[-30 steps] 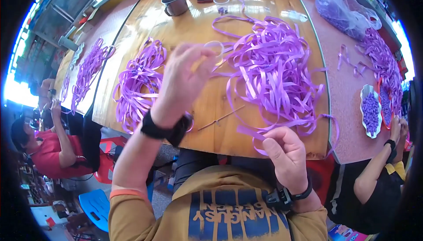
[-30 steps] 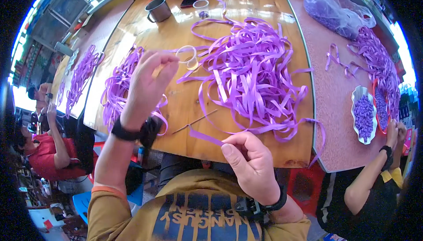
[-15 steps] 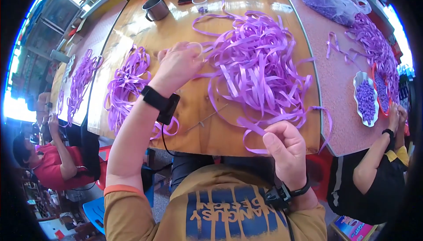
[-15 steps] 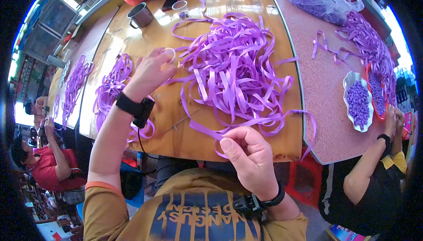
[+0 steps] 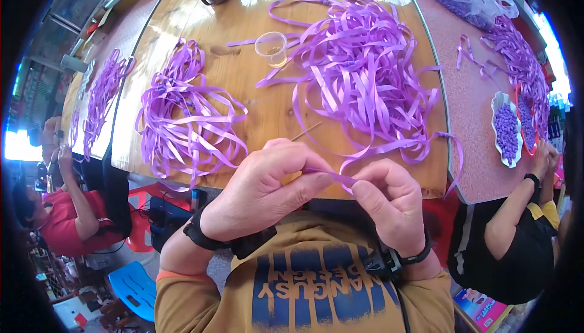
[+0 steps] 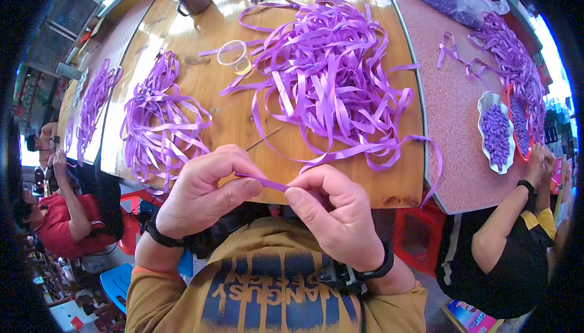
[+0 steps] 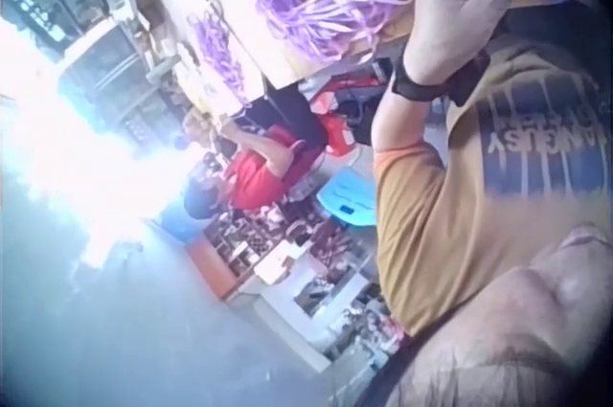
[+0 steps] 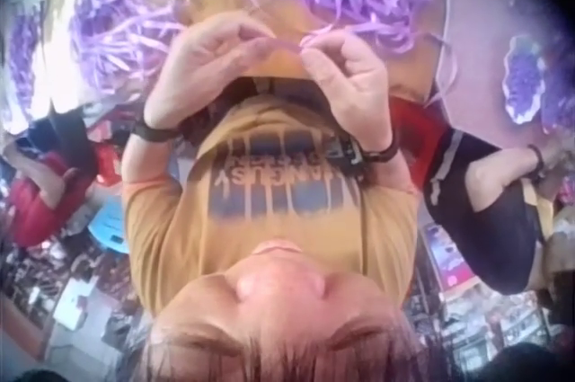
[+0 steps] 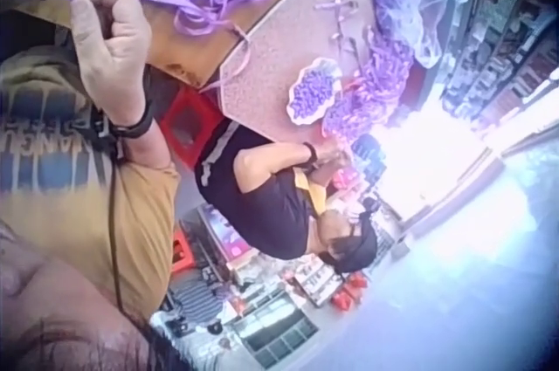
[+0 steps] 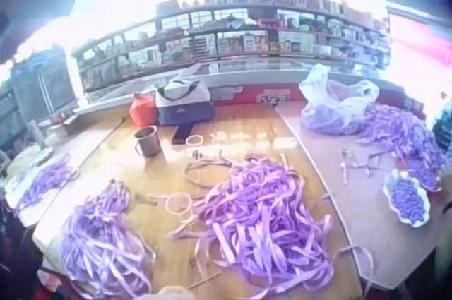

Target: Tying and assembling purple ribbons into decorative shapes and bows.

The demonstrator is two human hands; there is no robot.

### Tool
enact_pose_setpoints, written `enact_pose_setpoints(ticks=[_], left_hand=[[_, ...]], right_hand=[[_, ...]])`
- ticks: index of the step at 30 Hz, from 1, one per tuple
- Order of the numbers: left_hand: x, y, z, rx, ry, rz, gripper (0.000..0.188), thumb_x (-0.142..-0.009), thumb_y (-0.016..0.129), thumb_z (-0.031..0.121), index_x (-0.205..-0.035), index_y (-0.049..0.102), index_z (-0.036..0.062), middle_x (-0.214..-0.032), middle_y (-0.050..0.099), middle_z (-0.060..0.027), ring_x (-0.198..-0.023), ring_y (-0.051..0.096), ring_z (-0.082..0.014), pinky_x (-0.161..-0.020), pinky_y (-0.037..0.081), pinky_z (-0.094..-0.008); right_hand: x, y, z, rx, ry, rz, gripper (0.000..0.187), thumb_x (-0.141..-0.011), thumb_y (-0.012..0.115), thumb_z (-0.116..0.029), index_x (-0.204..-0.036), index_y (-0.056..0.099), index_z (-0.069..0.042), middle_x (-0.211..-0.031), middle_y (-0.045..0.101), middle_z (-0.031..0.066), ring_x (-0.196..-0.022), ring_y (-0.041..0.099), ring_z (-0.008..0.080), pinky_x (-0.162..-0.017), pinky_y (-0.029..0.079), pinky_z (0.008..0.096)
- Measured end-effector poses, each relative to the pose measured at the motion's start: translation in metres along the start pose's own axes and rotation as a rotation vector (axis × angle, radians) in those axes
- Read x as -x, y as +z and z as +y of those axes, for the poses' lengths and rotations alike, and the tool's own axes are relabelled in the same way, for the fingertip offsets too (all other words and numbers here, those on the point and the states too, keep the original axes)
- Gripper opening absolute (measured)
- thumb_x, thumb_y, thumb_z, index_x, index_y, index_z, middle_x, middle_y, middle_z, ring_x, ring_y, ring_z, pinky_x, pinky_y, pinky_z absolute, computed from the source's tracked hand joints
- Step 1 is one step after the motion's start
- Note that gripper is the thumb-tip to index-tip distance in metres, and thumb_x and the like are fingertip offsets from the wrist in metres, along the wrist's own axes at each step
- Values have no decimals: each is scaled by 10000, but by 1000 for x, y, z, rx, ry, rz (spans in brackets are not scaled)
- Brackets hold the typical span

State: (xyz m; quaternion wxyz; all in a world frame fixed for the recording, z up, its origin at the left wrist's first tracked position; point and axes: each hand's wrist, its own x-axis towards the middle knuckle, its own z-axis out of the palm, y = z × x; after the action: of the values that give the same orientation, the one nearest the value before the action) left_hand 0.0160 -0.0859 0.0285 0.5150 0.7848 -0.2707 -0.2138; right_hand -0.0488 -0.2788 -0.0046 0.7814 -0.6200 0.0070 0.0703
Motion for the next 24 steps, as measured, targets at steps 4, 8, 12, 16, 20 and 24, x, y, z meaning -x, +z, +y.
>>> enact_pose_setpoints(ticks=[4, 8, 12, 16, 20, 24], left_hand=[[11, 2, -6, 64, -22, 74, 86, -810, 633, 87, -838, 595, 15, -782, 562, -44, -716, 520, -165, -658, 410, -282], [21, 4, -13, -25, 141, 106, 63, -809, 627, 72, -819, 597, 17, -752, 562, -44, -704, 510, -173, -661, 401, -285], [35, 0, -17, 45, 118, 115, 53, -800, 631, 66, -809, 603, 22, -730, 568, -41, -705, 509, -174, -694, 397, -289], [46, -4, -20, 45, 143, 170, 62, -794, 631, 75, -819, 610, 22, -747, 577, -51, -718, 513, -193, -738, 395, -305], [51, -9, -17, 4, 172, 382, 68, -793, 622, 75, -841, 624, 28, -769, 583, -67, -736, 519, -212, -767, 392, -335], [50, -8, -16, -296, 341, 388, 129, -763, 648, 85, -891, 649, 63, -789, 592, -55, -754, 538, -207, -819, 371, -367]], right_hand=[[4, 11, -1, 267, -82, -4, 190, -873, 553, -38, -1055, 506, -7, -889, 509, -9, -774, 473, 33, -669, 384, 161], [2, 26, 1, 303, -177, -91, 299, -867, 564, -41, -1144, 457, -9, -938, 499, 11, -795, 470, 46, -665, 388, 174], [-7, 34, -3, 556, -439, -118, 229, -803, 623, 5, -1020, 552, -11, -811, 526, 40, -711, 504, 98, -595, 397, 222], [-6, 43, -7, 691, -508, -81, 122, -738, 661, 39, -839, 617, -12, -689, 523, 64, -600, 502, 150, -524, 379, 246], [-3, 46, -9, 656, -438, -32, 138, -729, 673, 33, -846, 616, -11, -692, 523, 58, -575, 482, 143, -504, 358, 242], [-3, 47, -8, 674, -443, -60, 140, -723, 675, 37, -838, 614, -16, -678, 519, 47, -565, 467, 135, -492, 340, 239]])
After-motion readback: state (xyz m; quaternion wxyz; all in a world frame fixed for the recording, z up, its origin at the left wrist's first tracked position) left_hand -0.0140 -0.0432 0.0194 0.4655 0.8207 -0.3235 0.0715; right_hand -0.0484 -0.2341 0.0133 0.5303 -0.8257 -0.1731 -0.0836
